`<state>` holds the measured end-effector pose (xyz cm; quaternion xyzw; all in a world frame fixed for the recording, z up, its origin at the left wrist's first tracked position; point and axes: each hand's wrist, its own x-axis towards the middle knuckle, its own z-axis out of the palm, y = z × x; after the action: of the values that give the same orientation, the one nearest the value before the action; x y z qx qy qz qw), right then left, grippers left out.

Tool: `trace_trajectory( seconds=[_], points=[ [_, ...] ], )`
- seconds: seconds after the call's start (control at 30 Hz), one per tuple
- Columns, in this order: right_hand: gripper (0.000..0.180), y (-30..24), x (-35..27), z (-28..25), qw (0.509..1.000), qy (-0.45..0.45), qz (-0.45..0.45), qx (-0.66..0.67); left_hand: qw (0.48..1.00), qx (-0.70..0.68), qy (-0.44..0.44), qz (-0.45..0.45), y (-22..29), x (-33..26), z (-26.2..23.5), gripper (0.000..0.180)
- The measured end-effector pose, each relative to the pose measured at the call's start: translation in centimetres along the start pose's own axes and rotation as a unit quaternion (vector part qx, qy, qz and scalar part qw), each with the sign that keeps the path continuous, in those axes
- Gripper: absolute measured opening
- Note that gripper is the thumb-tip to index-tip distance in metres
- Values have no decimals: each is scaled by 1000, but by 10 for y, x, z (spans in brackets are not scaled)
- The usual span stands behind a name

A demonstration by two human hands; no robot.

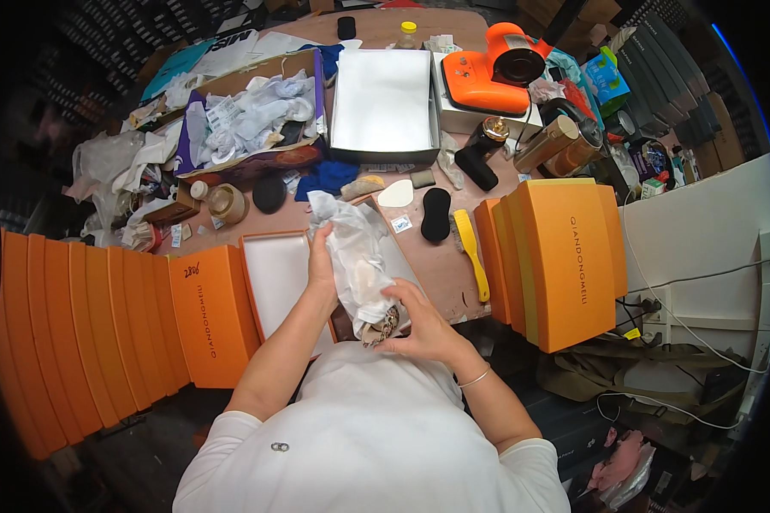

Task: Inspecting a pair of high-heeled shoes, cleaning them, and packing them into a shoe box with tissue paper.

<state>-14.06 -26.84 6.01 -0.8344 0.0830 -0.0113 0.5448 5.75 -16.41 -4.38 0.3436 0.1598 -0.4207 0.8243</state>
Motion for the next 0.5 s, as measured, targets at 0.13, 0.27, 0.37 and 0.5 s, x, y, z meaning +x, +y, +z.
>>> trace_trajectory(
  seconds=[0.13,0.27,0.37,0.5],
  points=[
    [87,-1,8,31,984,140,-103,-27,991,-121,12,58,22,-24,13,50],
    [70,7,10,31,988,144,-42,30,990,-84,70,88,45,-11,-22,42],
    [60,1,4,12,990,124,-43,48,983,-85,65,151,85,-11,-31,40],
    [54,5,-11,-3,986,113,-7,125,953,-6,136,269,166,-8,-50,33]
  ],
)
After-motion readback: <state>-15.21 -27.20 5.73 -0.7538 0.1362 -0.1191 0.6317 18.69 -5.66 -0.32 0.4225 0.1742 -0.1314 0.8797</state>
